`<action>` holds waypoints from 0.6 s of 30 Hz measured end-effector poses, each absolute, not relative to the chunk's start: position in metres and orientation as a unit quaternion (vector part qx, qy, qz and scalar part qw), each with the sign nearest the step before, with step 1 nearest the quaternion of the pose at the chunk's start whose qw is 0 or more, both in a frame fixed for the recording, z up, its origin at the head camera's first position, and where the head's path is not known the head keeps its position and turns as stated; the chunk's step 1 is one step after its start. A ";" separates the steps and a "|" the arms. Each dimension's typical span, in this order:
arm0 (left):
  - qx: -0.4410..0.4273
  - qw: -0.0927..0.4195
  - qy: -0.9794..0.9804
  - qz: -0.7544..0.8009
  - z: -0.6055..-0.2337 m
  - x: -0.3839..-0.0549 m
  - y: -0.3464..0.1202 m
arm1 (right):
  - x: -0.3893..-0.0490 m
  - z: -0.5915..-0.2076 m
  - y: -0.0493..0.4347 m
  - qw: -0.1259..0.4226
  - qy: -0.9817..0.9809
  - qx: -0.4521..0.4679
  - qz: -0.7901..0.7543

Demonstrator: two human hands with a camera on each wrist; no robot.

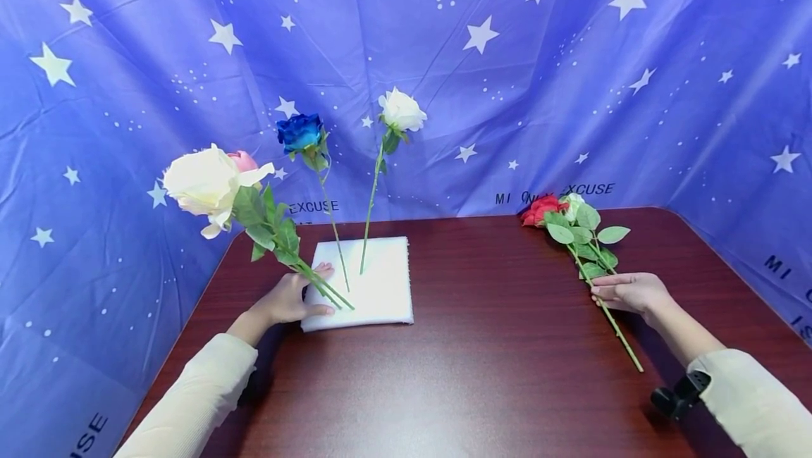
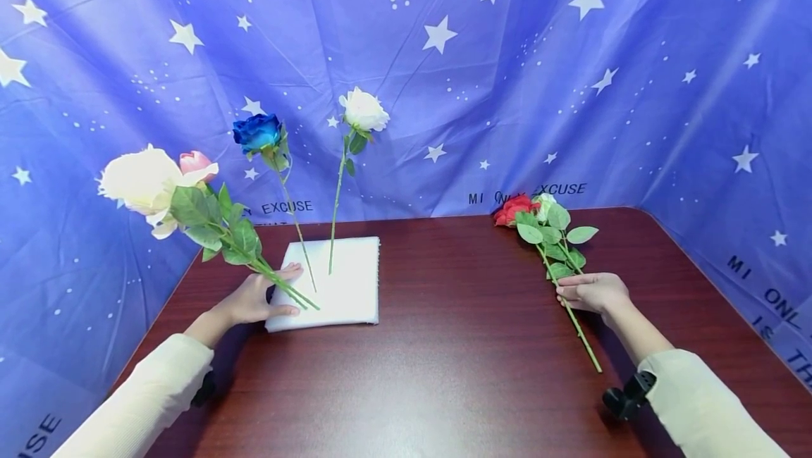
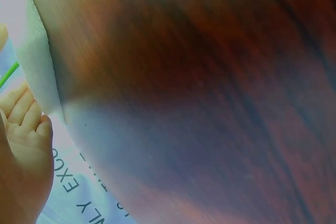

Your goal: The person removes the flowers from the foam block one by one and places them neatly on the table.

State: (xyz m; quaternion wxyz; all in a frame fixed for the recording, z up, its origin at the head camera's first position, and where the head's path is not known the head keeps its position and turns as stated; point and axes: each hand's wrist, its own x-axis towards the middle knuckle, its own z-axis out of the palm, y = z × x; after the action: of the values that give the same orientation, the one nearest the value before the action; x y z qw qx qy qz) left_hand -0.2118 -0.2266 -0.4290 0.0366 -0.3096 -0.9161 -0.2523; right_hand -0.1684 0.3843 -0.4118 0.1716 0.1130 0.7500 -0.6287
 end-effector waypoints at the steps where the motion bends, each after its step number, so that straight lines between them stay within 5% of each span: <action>1: -0.309 0.035 -0.916 -0.253 -0.429 -0.212 -0.227 | -0.168 -0.412 0.385 0.169 0.750 0.114 -0.629; 18: -0.311 0.044 -0.915 -0.254 -0.430 -0.212 -0.226 | -0.172 -0.410 0.388 0.170 0.738 0.107 -0.645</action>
State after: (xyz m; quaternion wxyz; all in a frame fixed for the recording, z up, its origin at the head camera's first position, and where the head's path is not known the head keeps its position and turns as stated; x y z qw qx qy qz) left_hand -0.2125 -0.2258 -0.4299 0.0436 -0.3114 -0.9146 -0.2542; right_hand -0.1717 0.3876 -0.4095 0.1698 0.1074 0.7376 -0.6446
